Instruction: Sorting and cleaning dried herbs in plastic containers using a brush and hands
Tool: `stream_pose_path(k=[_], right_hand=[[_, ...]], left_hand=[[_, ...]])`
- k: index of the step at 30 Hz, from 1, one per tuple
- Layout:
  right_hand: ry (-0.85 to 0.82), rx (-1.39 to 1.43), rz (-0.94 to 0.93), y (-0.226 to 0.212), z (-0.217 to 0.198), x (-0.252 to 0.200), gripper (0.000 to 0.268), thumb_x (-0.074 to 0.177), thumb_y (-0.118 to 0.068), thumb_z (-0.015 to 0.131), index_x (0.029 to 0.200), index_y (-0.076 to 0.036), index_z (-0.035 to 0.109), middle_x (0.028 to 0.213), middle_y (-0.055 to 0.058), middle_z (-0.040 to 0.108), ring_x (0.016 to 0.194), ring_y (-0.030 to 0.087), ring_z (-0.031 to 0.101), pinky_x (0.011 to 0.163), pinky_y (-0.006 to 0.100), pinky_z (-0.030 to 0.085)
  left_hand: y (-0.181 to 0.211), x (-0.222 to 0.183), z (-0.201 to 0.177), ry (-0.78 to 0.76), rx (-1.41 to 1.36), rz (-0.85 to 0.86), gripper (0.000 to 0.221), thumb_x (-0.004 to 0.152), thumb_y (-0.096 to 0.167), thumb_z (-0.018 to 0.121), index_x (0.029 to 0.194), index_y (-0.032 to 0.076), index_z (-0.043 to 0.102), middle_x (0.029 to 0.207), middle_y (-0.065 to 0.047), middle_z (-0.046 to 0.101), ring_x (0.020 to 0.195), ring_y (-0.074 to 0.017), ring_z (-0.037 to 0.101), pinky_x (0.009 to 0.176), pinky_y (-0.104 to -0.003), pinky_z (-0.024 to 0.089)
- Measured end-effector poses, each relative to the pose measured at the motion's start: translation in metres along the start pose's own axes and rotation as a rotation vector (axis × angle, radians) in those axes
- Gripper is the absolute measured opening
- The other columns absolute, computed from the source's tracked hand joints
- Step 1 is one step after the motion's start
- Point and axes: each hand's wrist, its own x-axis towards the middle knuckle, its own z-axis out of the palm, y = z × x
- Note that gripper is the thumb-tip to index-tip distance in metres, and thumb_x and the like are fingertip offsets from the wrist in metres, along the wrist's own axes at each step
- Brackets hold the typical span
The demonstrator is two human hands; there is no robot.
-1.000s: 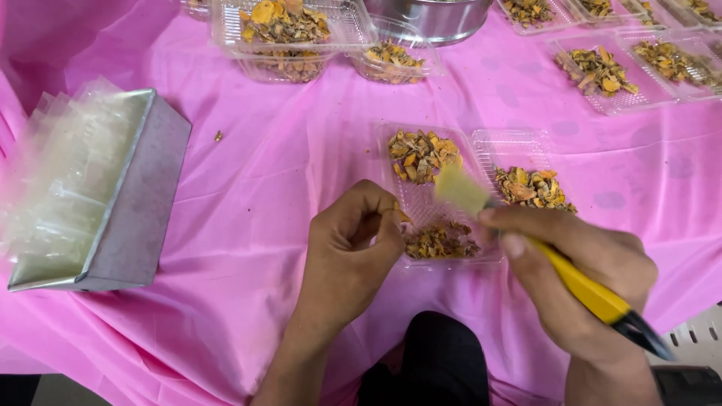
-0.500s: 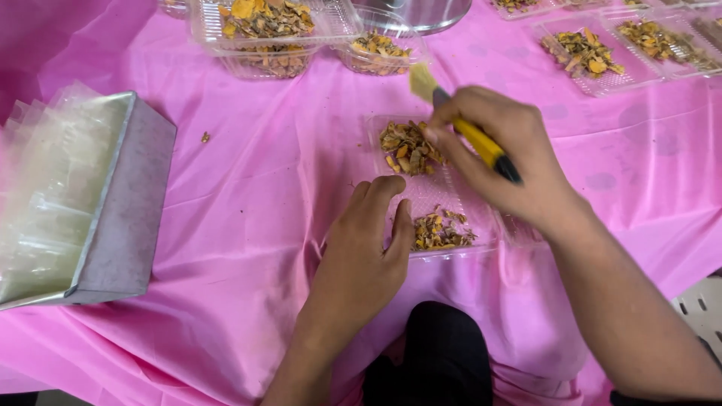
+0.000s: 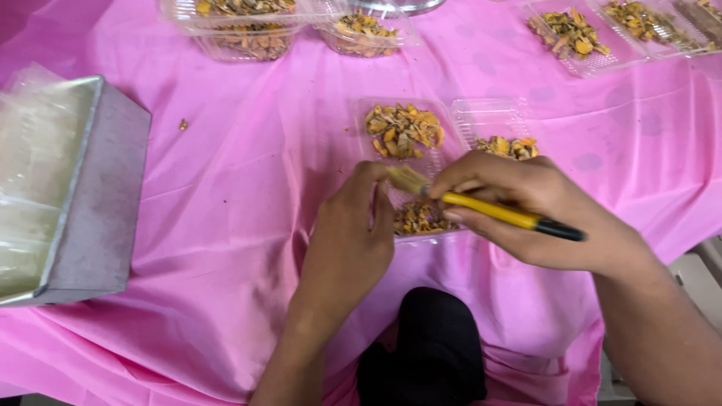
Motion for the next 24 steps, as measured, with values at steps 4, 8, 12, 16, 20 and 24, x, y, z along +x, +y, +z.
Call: stream_pose_path(k=[4, 8, 12, 16, 20, 24], right_hand=[[-0.11, -0.007, -0.131, 0.0, 0.001, 0.002, 0.021, 0.095, -0.013, 0.063, 0.115, -0.006, 0.064, 0.098, 0.003, 0.076, 0.078, 0.012, 0.078, 0.069, 0.022, 0.063], [-0.11, 0.055, -0.085, 0.01, -0.017, -0.009, 0.021, 0.089, -0.008, 0.068, 0.11, -0.004, 0.072, 0.098, 0.005, 0.08, 0.083, 0.011, 0.081, 0.073, 0.019, 0.067], [0.033, 0.137, 0.027, 0.016, -0.015, -0.009, 0.019, 0.089, -0.006, 0.07, 0.107, -0.001, 0.074, 0.096, 0.007, 0.078, 0.084, 0.013, 0.076, 0.073, 0.02, 0.061], [-0.109, 0.217, -0.099, 0.021, -0.013, -0.003, 0.02, 0.09, -0.003, 0.068, 0.11, -0.001, 0.072, 0.099, 0.008, 0.08, 0.086, 0.013, 0.081, 0.076, 0.02, 0.067], [0.001, 0.185, -0.046, 0.031, -0.029, -0.012, 0.017, 0.088, -0.006, 0.066, 0.103, 0.0, 0.073, 0.087, 0.008, 0.077, 0.071, 0.013, 0.075, 0.06, 0.019, 0.06], [0.063, 0.175, 0.006, 0.029, -0.031, -0.015, 0.017, 0.091, -0.007, 0.066, 0.104, 0.001, 0.073, 0.084, 0.007, 0.074, 0.067, 0.012, 0.065, 0.058, 0.021, 0.05]], left_hand=[[-0.005, 0.0, 0.002, 0.063, -0.032, 0.03, 0.008, 0.1, 0.003, 0.047, 0.101, 0.008, 0.053, 0.074, -0.007, 0.054, 0.059, -0.0197, 0.049, 0.058, -0.039, 0.038], [-0.006, 0.0, 0.002, 0.074, -0.013, 0.069, 0.012, 0.095, -0.003, 0.046, 0.096, 0.009, 0.05, 0.08, -0.004, 0.051, 0.061, -0.0184, 0.042, 0.059, -0.038, 0.036], [-0.003, 0.002, 0.001, 0.037, -0.007, -0.044, 0.013, 0.099, 0.002, 0.047, 0.103, 0.01, 0.057, 0.063, -0.003, 0.047, 0.052, -0.0147, 0.043, 0.052, -0.037, 0.036], [-0.004, 0.002, 0.0, 0.061, -0.014, 0.009, 0.014, 0.096, -0.002, 0.048, 0.097, 0.011, 0.054, 0.059, -0.001, 0.039, 0.05, -0.0123, 0.036, 0.049, -0.036, 0.03], [-0.007, 0.003, 0.001, 0.056, 0.001, 0.013, 0.015, 0.096, -0.003, 0.051, 0.102, 0.009, 0.057, 0.059, 0.0, 0.038, 0.05, -0.0112, 0.034, 0.047, -0.034, 0.028], [-0.007, 0.003, -0.002, 0.058, 0.022, -0.06, 0.016, 0.095, 0.003, 0.053, 0.105, 0.011, 0.062, 0.055, 0.001, 0.041, 0.049, -0.0114, 0.038, 0.047, -0.035, 0.032]])
